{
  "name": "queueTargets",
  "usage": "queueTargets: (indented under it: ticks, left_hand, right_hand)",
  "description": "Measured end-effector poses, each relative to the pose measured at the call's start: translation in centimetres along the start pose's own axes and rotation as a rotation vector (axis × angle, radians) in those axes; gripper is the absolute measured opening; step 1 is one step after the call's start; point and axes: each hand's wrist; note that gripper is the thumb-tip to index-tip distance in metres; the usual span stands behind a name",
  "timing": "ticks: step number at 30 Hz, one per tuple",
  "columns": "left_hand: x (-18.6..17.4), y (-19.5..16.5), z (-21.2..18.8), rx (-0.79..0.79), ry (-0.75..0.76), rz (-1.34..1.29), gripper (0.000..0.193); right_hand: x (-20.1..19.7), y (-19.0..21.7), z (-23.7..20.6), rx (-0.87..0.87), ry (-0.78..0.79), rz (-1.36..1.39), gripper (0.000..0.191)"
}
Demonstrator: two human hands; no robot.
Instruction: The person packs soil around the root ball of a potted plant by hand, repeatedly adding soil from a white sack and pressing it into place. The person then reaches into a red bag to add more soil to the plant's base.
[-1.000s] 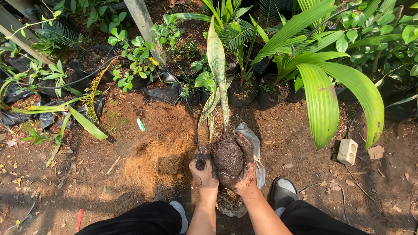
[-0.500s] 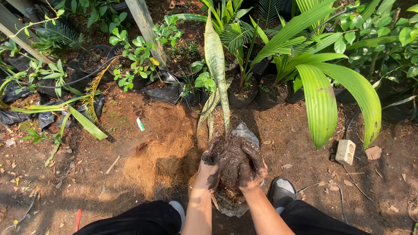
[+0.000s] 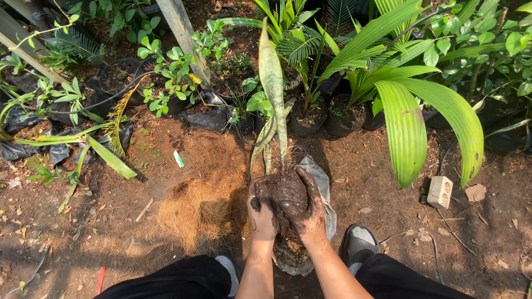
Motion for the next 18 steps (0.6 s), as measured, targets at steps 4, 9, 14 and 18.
queueTargets:
  ticks: [4,9,14,18]
  left_hand:
    - [-0.2,-0.4,1.3,-0.346,0.196,0.148,0.047]
    - [-0.9,1.5,1.7,-0.448,0.152,-0.061,0.044]
    - [-0.9,2.1,0.8,-0.275,0.221,0.027,0.034]
    - [0.1,1.2,-0.2,-0.352,0.224,-0.102,0.036]
  right_hand:
    - [-0.4,-1.7,-0.2,-0.230,-0.108,-0.106,0.060]
    - [-1.8,-3.1,0.9,-0.626,-0.148,-0.332,0.051]
    - [-2.9,-3.1,2.0,0.001,0.032,0.094,0.046]
    - [-3.4,-4.5,3.2,0.545,-0.050,0.565,0.034]
Point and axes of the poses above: each hand's wrist, its own z-axis towards the middle knuckle, its own x-axis out of the palm, y = z × x, and after that the axes turned 11 degrees about x, right-handed
